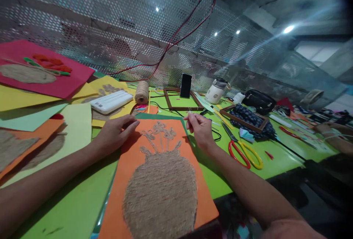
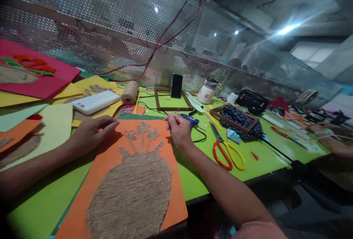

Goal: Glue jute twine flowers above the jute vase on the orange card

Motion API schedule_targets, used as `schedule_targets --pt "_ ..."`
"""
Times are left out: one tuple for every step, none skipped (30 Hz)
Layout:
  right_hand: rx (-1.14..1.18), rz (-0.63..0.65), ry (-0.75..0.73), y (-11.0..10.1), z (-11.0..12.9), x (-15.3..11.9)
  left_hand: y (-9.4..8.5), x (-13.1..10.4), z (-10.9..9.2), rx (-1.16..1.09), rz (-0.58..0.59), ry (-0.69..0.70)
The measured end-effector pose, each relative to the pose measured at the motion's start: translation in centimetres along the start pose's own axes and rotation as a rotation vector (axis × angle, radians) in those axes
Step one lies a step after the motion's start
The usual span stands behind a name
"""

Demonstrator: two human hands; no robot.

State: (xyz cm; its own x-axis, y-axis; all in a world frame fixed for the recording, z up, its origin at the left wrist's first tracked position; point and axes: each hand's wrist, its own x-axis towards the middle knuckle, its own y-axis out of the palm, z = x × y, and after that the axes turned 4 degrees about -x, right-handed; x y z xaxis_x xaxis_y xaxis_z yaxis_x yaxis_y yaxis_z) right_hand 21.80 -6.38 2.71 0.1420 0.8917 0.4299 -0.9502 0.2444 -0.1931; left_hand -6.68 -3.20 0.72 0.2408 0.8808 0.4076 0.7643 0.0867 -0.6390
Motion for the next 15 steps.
schedule_targets --pt "-0.004 -0.019 -0.006 -0.3 0.5 0.4 0.0 0.0 0.0 -0.003 0.000 -0.004" --pt "-0.013 -0.034 -0.015 -0.7 1.0 0.8 -0.1 0.0 0.1 -0.005 -0.002 -0.006" --pt "-0.026 -0.040 -0.031 -1.1 1.6 1.2 -0.2 0.0 0.1 -0.008 -0.002 -0.006" --pt "-0.046 -0.035 -0.052 -1.6 2.0 1.8 -0.2 0.0 0.1 -0.010 -0.002 -0.006" --pt "-0.077 -0.021 -0.077 -2.2 2.4 2.4 -0.3 0.0 0.2 -0.012 0.001 -0.006" --pt "-0.122 0.002 -0.104 -2.8 2.7 3.0 -0.3 0.0 0.2 -0.014 0.005 -0.005" --pt "-0.186 0.030 -0.134 -3.5 2.9 3.8 -0.4 0.0 0.3 -0.017 0.013 -0.004" --pt "-0.276 0.059 -0.160 -4.3 2.8 4.5 -0.4 0.1 0.3 -0.019 0.024 -0.004" --pt "-0.394 0.084 -0.178 -5.2 2.7 5.2 -0.3 0.1 0.4 -0.018 0.037 -0.005" --pt "-0.544 0.105 -0.182 -6.1 2.3 5.9 -0.3 0.1 0.4 -0.013 0.050 -0.007" --pt "-0.712 0.122 -0.163 -7.0 1.9 6.5 -0.3 0.1 0.5 -0.005 0.060 -0.008" --pt "-0.874 0.137 -0.122 -7.9 1.3 6.9 -0.3 0.1 0.5 0.006 0.066 -0.011" --pt "-1.005 0.157 -0.072 -8.8 0.8 7.2 -0.3 0.1 0.5 0.017 0.068 -0.012" --pt "-1.079 0.168 -0.033 -9.6 0.2 7.3 -0.4 0.1 0.5 0.026 0.066 -0.014" --pt "-1.124 0.183 -0.001 -10.3 -0.4 7.3 -0.4 0.1 0.6 0.031 0.064 -0.017"
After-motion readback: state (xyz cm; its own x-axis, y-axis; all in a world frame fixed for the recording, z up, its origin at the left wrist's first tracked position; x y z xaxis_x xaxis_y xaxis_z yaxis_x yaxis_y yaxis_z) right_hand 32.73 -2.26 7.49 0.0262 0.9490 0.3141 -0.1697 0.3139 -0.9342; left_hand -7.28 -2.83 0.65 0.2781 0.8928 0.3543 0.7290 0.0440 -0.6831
